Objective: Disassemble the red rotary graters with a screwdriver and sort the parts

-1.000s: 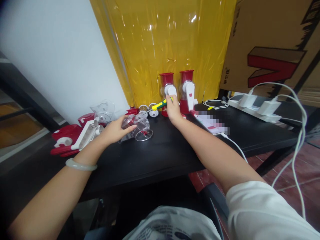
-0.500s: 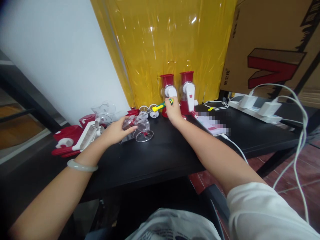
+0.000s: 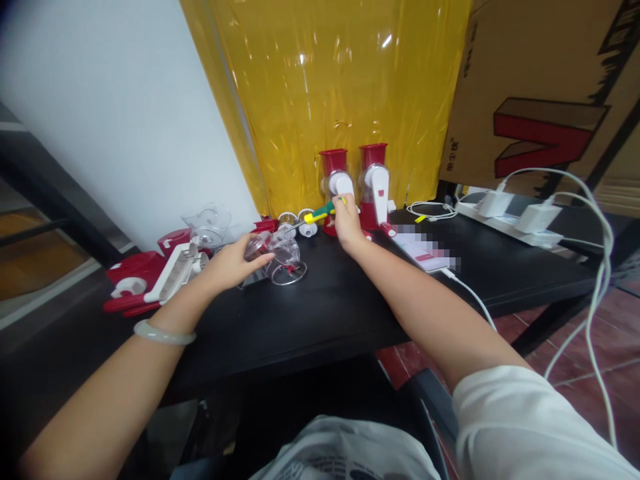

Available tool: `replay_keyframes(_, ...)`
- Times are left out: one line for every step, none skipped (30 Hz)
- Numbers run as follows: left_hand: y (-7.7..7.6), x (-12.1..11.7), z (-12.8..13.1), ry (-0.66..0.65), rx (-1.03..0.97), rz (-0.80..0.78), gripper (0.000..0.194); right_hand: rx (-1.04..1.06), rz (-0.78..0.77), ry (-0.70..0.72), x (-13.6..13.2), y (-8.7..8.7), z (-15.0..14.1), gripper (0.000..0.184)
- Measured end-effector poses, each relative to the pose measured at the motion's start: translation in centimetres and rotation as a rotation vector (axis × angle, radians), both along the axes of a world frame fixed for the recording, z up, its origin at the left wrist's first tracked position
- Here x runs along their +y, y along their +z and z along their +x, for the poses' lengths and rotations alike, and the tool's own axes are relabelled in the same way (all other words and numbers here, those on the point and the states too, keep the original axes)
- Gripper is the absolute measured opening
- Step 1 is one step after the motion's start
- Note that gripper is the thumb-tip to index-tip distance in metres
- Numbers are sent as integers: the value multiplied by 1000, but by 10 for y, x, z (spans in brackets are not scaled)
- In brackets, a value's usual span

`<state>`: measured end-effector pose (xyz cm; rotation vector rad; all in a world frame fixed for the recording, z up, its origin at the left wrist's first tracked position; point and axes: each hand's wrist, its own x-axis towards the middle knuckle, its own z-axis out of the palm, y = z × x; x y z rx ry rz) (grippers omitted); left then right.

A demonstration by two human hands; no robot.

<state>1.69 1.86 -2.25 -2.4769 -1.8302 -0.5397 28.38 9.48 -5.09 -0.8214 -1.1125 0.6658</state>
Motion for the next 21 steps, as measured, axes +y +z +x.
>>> replay_keyframes(0, 0, 0, 1, 1, 1, 84, 7, -4, -14, 0, -1, 0, 33)
replay_keyframes(0, 0, 0, 4, 3, 2, 84, 19, -9, -33, 0, -1, 0, 35)
replay_keyframes(0, 0, 0, 7, 5, 3, 85, 25, -9, -52, -1, -1, 0, 38)
replay_keyframes(0, 0, 0, 9, 6, 5, 85, 15, -4, -61, -1, -2, 0, 39)
replay_keyframes(0, 0, 0, 9, 6, 6, 85, 5, 2, -67, -1, -2, 0, 40)
replay_keyframes(0, 0, 0, 9, 6, 5, 85, 1, 6, -71, -1, -2, -1, 40)
replay_keyframes(0, 0, 0, 9, 6, 3, 85, 3, 5, -76, -2, -2, -1, 40)
replay_keyframes(1, 0, 1, 10, 7, 0, 85, 9, -1, -81, -2, -2, -1, 38)
replay_keyframes(1, -1, 1, 10, 9, -1, 85, 18, -10, -83, -2, -2, -1, 36)
replay_keyframes(1, -1, 1, 9, 11, -2, 85, 27, -21, -86, -2, -1, -2, 33)
replay_keyframes(1, -1, 1, 9, 11, -1, 85, 38, -32, -90, -2, 0, -2, 30)
replay_keyframes(1, -1, 1, 9, 10, -2, 85, 49, -42, -93, -3, 1, -2, 27)
replay_keyframes(1, -1, 1, 9, 8, -3, 85, 57, -52, -95, -4, 2, -2, 24)
replay_keyframes(1, -1, 1, 9, 6, -4, 85, 63, -61, -96, -5, 3, -2, 22)
replay_keyframes(1, 0, 0, 9, 4, -7, 85, 67, -67, -96, -6, 4, -3, 20)
replay_keyframes(0, 0, 0, 7, 3, -8, 85, 72, -69, -95, -7, 5, -3, 19)
replay_keyframes(0, 1, 0, 7, 4, -8, 85, 77, -66, -92, -7, 5, -3, 18)
replay_keyframes(0, 1, 0, 6, 4, -7, 85, 84, -60, -87, -7, 5, -3, 17)
replay_keyframes(0, 1, -1, 5, 3, -3, 86, 93, -51, -80, -6, 5, -3, 16)
replay_keyframes(-1, 1, -1, 4, 1, 0, 86, 105, -39, -70, -4, 4, -3, 16)
replay_keyframes(-1, 1, -1, 1, -1, 4, 86, 119, -27, -59, -3, 3, -3, 16)
